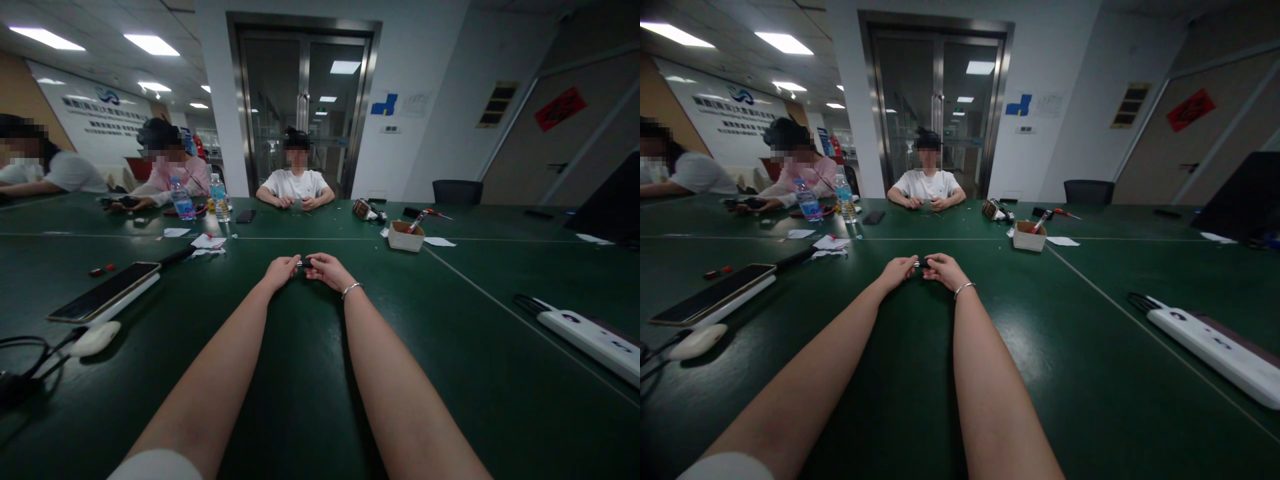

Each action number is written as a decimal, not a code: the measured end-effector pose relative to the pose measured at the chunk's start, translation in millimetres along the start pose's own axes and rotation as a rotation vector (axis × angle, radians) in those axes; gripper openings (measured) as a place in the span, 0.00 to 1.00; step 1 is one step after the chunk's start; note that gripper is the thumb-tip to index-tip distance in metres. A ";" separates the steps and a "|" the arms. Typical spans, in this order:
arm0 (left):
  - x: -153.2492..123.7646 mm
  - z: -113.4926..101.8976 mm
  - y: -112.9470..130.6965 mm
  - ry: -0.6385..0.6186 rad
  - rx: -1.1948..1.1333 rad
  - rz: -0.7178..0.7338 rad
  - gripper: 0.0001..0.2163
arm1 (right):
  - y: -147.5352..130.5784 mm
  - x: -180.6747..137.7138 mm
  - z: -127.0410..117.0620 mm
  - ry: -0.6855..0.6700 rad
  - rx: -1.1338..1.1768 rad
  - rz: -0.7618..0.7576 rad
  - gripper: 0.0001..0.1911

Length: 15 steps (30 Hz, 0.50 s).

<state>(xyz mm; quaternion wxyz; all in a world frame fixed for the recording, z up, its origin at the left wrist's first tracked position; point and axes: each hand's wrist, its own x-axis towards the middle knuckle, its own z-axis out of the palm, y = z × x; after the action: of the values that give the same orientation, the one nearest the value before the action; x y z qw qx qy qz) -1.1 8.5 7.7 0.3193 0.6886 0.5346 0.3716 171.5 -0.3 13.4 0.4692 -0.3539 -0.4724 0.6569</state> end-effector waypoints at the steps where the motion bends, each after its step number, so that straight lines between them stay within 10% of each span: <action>1: -0.8 0.3 1.1 0.017 0.024 0.005 0.23 | 0.2 0.0 0.0 -0.004 0.005 -0.005 0.04; 15: 2.3 8.6 -4.6 0.010 -0.299 0.089 0.11 | -0.2 2.5 2.4 0.081 0.012 0.000 0.02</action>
<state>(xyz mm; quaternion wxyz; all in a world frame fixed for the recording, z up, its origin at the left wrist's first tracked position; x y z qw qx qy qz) 4.3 11.4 -0.2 0.3989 0.6544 0.4439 0.4644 168.6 1.5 14.3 0.4902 -0.3772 -0.4490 0.6449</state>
